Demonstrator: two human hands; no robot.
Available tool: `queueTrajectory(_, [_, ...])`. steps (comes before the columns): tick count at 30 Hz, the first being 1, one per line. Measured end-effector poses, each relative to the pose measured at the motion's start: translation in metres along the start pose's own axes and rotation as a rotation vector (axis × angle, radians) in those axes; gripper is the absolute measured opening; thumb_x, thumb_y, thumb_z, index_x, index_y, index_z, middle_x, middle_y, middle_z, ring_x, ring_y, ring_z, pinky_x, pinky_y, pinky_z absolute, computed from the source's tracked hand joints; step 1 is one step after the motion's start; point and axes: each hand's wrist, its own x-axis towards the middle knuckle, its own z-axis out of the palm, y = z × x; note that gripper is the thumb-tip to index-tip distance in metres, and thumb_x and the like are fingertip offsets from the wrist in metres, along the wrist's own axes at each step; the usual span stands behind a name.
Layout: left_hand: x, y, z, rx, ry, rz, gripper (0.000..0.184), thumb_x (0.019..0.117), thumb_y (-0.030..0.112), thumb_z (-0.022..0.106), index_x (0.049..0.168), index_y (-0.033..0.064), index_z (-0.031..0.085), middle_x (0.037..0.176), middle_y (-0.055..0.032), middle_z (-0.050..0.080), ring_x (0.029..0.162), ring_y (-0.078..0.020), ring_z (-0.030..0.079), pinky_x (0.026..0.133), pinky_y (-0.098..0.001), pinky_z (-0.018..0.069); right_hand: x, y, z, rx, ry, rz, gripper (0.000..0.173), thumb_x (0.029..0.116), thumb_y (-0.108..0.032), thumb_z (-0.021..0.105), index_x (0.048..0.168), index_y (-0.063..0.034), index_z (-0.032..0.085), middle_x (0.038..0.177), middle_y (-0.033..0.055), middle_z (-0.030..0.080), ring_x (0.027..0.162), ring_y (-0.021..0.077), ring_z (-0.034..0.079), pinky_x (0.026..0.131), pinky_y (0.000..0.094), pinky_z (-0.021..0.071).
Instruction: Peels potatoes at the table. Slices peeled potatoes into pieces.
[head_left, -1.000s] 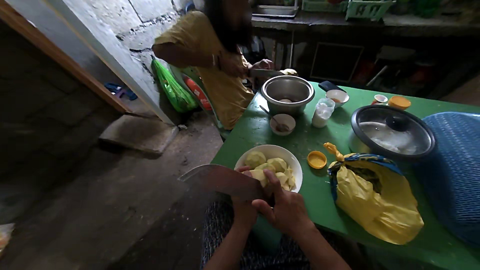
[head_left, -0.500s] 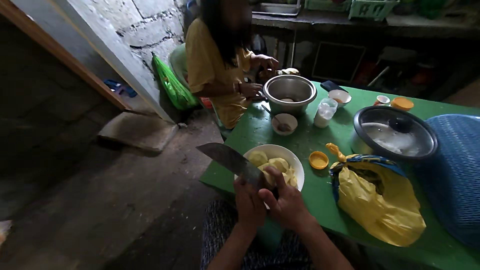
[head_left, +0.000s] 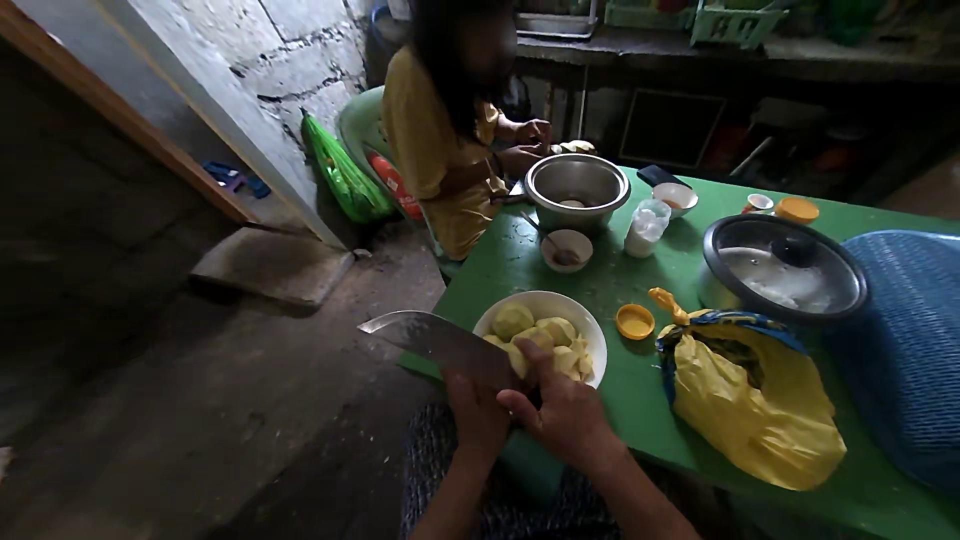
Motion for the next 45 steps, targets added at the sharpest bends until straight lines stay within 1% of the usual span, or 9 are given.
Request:
queueTrajectory(6, [-0.012, -0.001, 0.01, 0.19, 0.012, 0.31, 0.041, 0.1052, 0.016, 0.045, 0.124, -0.0199, 0.039, 0.098, -0.0176, 0.063, 0.085, 0.0002, 0.062, 0.081, -0.0174, 0.0535, 0.008, 0.003, -0.002, 0.152, -0.032, 0.125, 0.068, 0.1035, -0.061, 0.038, 0.142, -0.008, 0.056, 0.07, 0.0083, 0.067, 0.061, 0.0265, 0.066, 0.055, 0.0501, 0.0544])
queueTrajectory(8, [-0.015, -0.003, 0.013, 0.133, -0.01, 0.363, 0.041, 0.1083, 0.025, 0.044, 0.125, -0.0129, 0.041, 0.101, -0.0138, 0.063, 0.083, 0.0015, 0.062, 0.079, -0.0171, 0.0545, 0.013, 0.01, -0.008, 0.257, -0.048, 0.185, 0.062, 0.1054, -0.056, 0.04, 0.14, -0.0071, 0.055, 0.072, 0.0065, 0.066, 0.062, 0.0216, 0.064, 0.058, 0.046, 0.0544])
queueTrajectory(12, [-0.002, 0.011, 0.011, -0.18, -0.103, -0.147, 0.045, 0.1049, 0.024, 0.048, 0.133, -0.0089, 0.037, 0.101, -0.0082, 0.062, 0.073, -0.0054, 0.065, 0.061, -0.0243, 0.0578, 0.016, 0.021, -0.02, 0.479, -0.126, 0.295, 0.065, 0.1071, -0.051, 0.039, 0.155, -0.0074, 0.035, 0.081, 0.0046, 0.064, 0.064, 0.0122, 0.058, 0.064, 0.0364, 0.0542])
queueTrajectory(17, [0.026, 0.008, 0.01, -0.532, -0.136, -0.636, 0.037, 0.1104, 0.027, 0.04, 0.136, -0.0005, 0.042, 0.108, -0.0138, 0.064, 0.089, -0.0208, 0.069, 0.075, -0.0378, 0.0615, 0.004, 0.026, -0.019, 0.401, -0.192, 0.291, 0.073, 0.1054, -0.056, 0.039, 0.16, -0.0088, 0.028, 0.07, 0.0032, 0.059, 0.056, 0.0152, 0.054, 0.056, 0.0395, 0.0521])
queueTrajectory(20, [0.027, 0.01, 0.011, -0.664, -0.11, -0.732, 0.028, 0.1112, 0.022, 0.032, 0.127, 0.0049, 0.047, 0.097, -0.0086, 0.067, 0.083, -0.0171, 0.069, 0.071, -0.0354, 0.0611, -0.009, 0.025, -0.013, 0.276, -0.15, 0.188, 0.078, 0.1032, -0.062, 0.04, 0.159, -0.008, 0.033, 0.07, 0.0062, 0.063, 0.055, 0.0212, 0.058, 0.054, 0.0465, 0.0535])
queueTrajectory(24, [0.023, 0.002, 0.006, -0.905, -0.158, -0.678, 0.028, 0.1096, 0.02, 0.038, 0.128, 0.0047, 0.053, 0.102, -0.0075, 0.07, 0.09, -0.0161, 0.07, 0.079, -0.0348, 0.0612, -0.024, 0.021, -0.006, 0.092, -0.035, 0.035, 0.084, 0.0993, -0.069, 0.041, 0.155, -0.0055, 0.04, 0.067, 0.0058, 0.066, 0.051, 0.0211, 0.061, 0.046, 0.0451, 0.0528])
queueTrajectory(34, [0.011, 0.007, 0.012, -0.813, -0.094, -0.612, 0.018, 0.1063, 0.012, 0.043, 0.115, 0.0029, 0.056, 0.091, -0.0064, 0.071, 0.081, -0.0141, 0.071, 0.073, -0.0328, 0.0619, -0.025, 0.019, -0.008, 0.139, -0.047, 0.022, 0.081, 0.1007, -0.069, 0.035, 0.154, -0.0083, 0.043, 0.062, 0.0036, 0.062, 0.05, 0.0194, 0.059, 0.045, 0.0434, 0.0511])
queueTrajectory(40, [0.002, 0.014, 0.016, -0.549, -0.238, -0.532, 0.012, 0.1046, 0.011, 0.046, 0.104, 0.0037, 0.055, 0.082, 0.0004, 0.066, 0.071, -0.0074, 0.066, 0.066, -0.0263, 0.0592, 0.001, 0.019, -0.017, 0.478, -0.178, 0.166, 0.064, 0.1066, -0.054, 0.037, 0.153, -0.0101, 0.044, 0.086, 0.0077, 0.069, 0.069, 0.0156, 0.064, 0.066, 0.0408, 0.0563])
queueTrajectory(45, [0.01, 0.004, 0.017, -0.524, -0.204, -0.628, 0.032, 0.1043, 0.02, 0.055, 0.126, -0.0019, 0.046, 0.096, -0.0085, 0.068, 0.082, -0.0146, 0.069, 0.072, -0.033, 0.061, 0.002, 0.024, -0.015, 0.588, -0.183, 0.162, 0.059, 0.108, -0.05, 0.038, 0.151, -0.009, 0.046, 0.083, 0.0033, 0.063, 0.064, 0.0072, 0.055, 0.062, 0.0309, 0.0522])
